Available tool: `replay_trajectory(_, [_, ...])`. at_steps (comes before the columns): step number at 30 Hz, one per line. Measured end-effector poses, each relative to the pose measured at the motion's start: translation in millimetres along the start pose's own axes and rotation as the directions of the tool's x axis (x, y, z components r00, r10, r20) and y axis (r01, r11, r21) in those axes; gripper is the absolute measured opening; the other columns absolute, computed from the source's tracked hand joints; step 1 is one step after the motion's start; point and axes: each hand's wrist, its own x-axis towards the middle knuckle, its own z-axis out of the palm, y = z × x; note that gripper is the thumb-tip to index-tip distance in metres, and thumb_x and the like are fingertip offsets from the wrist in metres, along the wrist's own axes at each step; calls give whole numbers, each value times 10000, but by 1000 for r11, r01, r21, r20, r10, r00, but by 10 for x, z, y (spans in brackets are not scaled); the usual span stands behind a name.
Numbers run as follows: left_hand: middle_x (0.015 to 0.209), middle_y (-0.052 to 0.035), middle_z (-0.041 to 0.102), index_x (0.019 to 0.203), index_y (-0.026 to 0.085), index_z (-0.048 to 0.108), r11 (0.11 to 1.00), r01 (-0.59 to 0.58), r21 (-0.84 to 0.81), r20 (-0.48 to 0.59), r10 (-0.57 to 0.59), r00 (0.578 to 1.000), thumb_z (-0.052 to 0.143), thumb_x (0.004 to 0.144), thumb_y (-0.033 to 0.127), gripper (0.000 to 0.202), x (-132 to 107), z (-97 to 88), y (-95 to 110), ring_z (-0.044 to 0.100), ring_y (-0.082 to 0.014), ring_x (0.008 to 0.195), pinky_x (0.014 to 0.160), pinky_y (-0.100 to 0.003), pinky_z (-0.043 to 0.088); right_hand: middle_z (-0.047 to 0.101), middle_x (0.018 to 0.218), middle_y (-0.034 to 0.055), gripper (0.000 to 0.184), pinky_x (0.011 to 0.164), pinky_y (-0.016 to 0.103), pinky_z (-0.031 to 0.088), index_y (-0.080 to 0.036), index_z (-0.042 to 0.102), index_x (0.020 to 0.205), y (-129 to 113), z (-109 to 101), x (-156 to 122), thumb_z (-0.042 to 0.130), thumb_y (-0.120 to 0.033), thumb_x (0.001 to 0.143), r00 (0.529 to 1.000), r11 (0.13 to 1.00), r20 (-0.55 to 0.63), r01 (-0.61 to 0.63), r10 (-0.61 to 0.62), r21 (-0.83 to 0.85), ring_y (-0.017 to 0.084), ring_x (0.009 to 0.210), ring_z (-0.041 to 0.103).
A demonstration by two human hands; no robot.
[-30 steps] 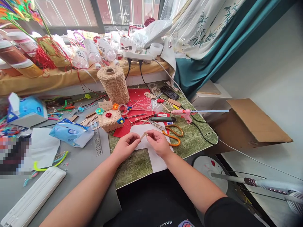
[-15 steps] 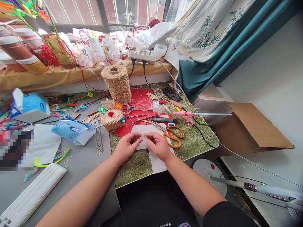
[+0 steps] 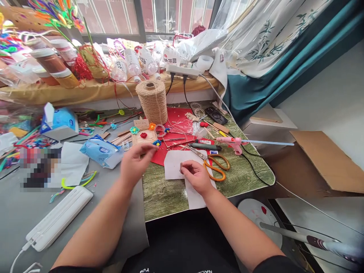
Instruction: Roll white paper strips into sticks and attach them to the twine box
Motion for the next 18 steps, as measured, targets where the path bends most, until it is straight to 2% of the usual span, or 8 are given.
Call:
replay_trajectory(1, [1010,-65,749,1003,210,726,1000,3,-17,-105,-5,994,713,882,369,200,68,-153,0,688,-209,940,891,-351,547,688,927,51,133,794,355,536,-238,712,980,-14,2,-9,710,-337,891,1000,999,2,23,-23,-38,203,851,640])
replay_trajectory(2, [1023,-62,746,1018,208,720,1000,21,-21,-161,-24,987,722,875,365,213,126,-298,-21,687,-196,910,851,-331,551,687,948,58,114,815,364,535,-235,709,960,-42,6,-20,699,-330,898,999,995,8,51,-51,-90,210,873,639])
replay_trajectory(5, [886,-38,721,1003,191,712,993,117,9,-159,-114,981,722,871,358,213,212,-597,-198,627,-136,703,653,-258,507,677,989,67,155,853,385,536,-249,705,1069,-209,54,-22,650,-301,934,991,961,66,128,-115,-246,218,899,634])
replay_trajectory(7, [819,-23,687,987,181,677,992,123,29,-243,-112,964,701,884,348,197,199,-642,-354,598,-124,660,612,-243,478,678,1019,64,317,884,398,538,-281,650,1269,-369,131,50,619,-273,954,974,926,167,203,-156,-319,219,914,639])
replay_trajectory(9, [908,-40,683,1024,182,624,997,49,64,-300,-28,954,657,912,314,176,163,-596,-477,638,-143,784,715,-259,505,688,1082,69,407,946,419,523,-308,602,1369,-528,252,212,594,-246,967,918,859,322,348,-231,-376,229,968,643])
replay_trajectory(12, [844,-16,611,1138,194,528,997,-52,56,-238,64,969,543,958,251,189,122,-508,-564,604,-142,751,728,-275,488,717,1107,69,306,973,437,516,-312,682,1257,-685,498,587,554,-230,991,813,748,466,541,-349,-384,242,1016,657])
replay_trajectory(15, [798,-2,557,1171,196,556,977,-61,204,-70,77,995,546,938,243,239,113,-514,-580,532,-151,698,673,-281,439,747,1074,63,275,955,444,534,-298,701,1220,-699,748,975,535,-234,1010,744,660,517,644,-424,-386,241,1012,677])
replay_trajectory(18, [922,-26,625,1274,223,590,929,-97,358,56,83,995,593,904,262,372,124,-578,-599,560,-184,815,745,-301,444,754,1064,67,269,917,419,552,-285,710,1209,-626,927,1233,548,-215,1007,655,556,573,744,-493,-372,236,1011,681])
